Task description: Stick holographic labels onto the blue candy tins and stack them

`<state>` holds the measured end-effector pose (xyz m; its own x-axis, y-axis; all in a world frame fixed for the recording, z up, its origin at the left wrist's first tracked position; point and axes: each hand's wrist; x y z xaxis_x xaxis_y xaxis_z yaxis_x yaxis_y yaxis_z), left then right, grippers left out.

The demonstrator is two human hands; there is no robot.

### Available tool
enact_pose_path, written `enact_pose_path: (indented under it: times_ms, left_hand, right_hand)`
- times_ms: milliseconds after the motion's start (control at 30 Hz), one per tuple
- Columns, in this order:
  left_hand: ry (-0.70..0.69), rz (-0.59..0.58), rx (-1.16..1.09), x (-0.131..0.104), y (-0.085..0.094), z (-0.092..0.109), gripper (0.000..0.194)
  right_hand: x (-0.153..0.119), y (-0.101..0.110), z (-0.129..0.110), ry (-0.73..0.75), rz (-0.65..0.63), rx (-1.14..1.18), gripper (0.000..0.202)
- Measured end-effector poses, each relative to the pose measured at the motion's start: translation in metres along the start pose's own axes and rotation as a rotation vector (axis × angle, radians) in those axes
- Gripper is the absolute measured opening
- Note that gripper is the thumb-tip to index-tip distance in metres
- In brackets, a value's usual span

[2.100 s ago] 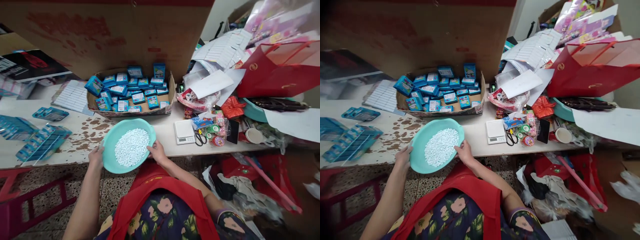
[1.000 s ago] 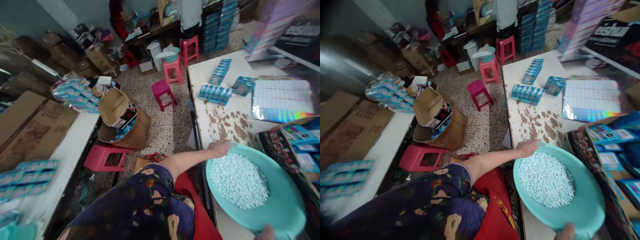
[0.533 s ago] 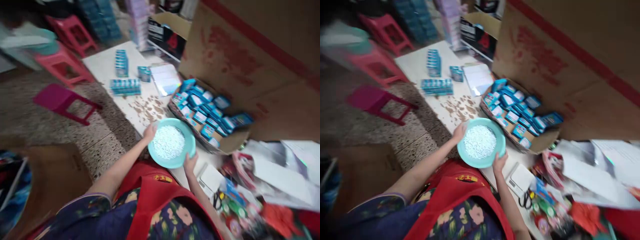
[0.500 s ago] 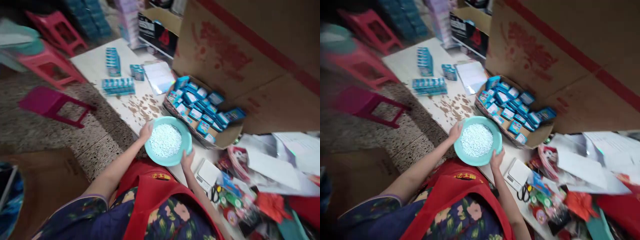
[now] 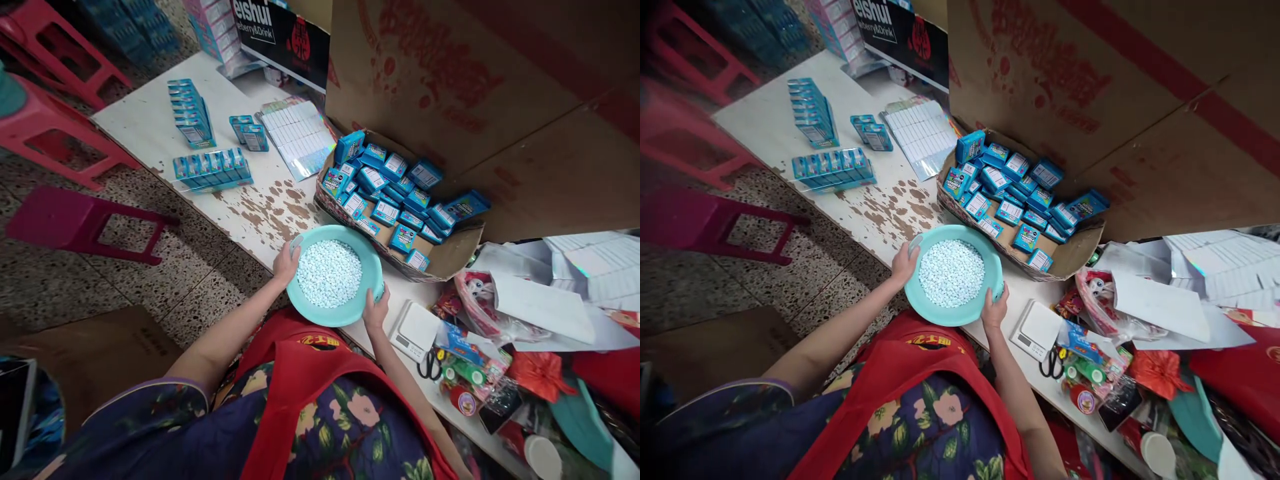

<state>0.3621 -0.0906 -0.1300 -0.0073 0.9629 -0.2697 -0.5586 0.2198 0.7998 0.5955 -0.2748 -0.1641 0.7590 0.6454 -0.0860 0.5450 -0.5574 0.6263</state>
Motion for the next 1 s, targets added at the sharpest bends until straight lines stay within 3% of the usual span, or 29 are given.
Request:
enact_pose_path:
  times_ms: [400,567,633,700,800,900,1000]
  left_hand:
    - [0.017,-0.048,-0.035,-0.002,0.000,-0.001,0.038]
    - [0.011,-0.058,-0.031,0.000,-0.002,-0.006,0.040]
    - [0.013,-0.067,-0.023,0.001,-0.002,-0.007,0.042]
    - [0.027,-0.081,-0.009,0.001,-0.001,-0.007,0.044]
    - [0.042,-0.090,0.014,0.001,0.001,-0.005,0.045]
    - [0.052,-0.090,0.051,-0.001,0.004,-0.005,0.042]
    - [0.092,-0.107,0.101,0.000,0.006,-0.007,0.042]
  right_hand:
    - [-0.002,0.001,-0.001,-0.045,0.012,-0.030,0.072]
    - [-0.008,0.006,-0.009,0.126,0.155,-0.165,0.074]
    - [0.005,0.019,-0.022,0.210,0.190,-0.247,0.072]
    - [0.037,0.038,-0.040,0.286,0.233,-0.277,0.071]
    - [0.124,0.074,-0.068,0.316,0.317,-0.180,0.080]
    - [0.224,0.102,-0.088,0.094,0.391,0.039,0.083]
    - [0.299,0.108,-0.096,0.038,0.405,0.159,0.077]
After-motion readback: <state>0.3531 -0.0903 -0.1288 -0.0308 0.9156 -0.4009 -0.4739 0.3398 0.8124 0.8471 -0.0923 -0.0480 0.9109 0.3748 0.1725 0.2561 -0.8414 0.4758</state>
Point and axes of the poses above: each hand's wrist, its own x-axis towards the middle knuckle, its own y-axis out of the back of the hand, z = x × y, and after that the axes turned 4 degrees about y, right-handed
